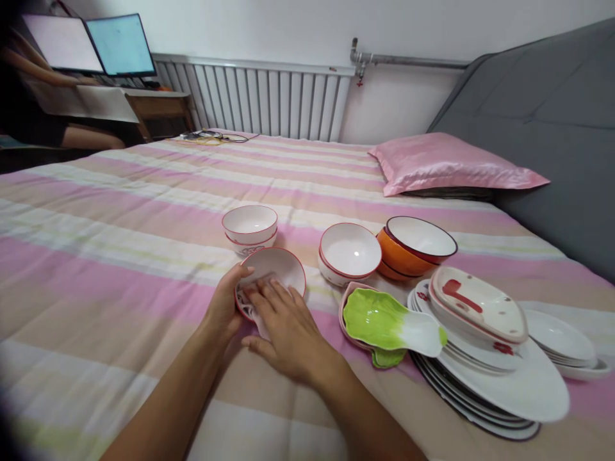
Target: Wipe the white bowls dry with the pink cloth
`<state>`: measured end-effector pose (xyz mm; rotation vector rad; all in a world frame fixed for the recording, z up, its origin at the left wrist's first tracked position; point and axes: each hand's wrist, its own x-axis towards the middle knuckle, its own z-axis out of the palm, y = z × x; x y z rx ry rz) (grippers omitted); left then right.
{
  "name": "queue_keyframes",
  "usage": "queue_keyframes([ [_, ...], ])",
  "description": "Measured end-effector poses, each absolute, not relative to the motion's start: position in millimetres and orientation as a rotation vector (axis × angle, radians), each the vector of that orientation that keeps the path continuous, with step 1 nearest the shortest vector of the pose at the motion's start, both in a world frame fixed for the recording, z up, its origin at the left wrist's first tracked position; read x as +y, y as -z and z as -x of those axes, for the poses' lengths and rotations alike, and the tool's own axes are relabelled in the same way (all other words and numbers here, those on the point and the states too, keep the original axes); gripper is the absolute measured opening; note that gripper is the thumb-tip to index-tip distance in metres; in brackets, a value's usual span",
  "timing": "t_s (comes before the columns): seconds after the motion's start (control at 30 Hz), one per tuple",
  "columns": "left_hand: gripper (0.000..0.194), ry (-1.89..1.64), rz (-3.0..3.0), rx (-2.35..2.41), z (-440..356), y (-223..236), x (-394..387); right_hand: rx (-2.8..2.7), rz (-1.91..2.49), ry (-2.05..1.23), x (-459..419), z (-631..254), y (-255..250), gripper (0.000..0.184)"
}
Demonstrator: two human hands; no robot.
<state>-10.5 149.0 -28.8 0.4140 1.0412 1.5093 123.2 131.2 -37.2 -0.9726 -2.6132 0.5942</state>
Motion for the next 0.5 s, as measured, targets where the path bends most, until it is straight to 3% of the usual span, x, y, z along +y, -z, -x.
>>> queue_keyframes([
  [0.5, 0.024, -1.491, -0.578, 1.228, 9.1, 32.8, 149.9, -2.646, 0.973, -0.637, 128.6, -124.4, 40.7, 0.056],
])
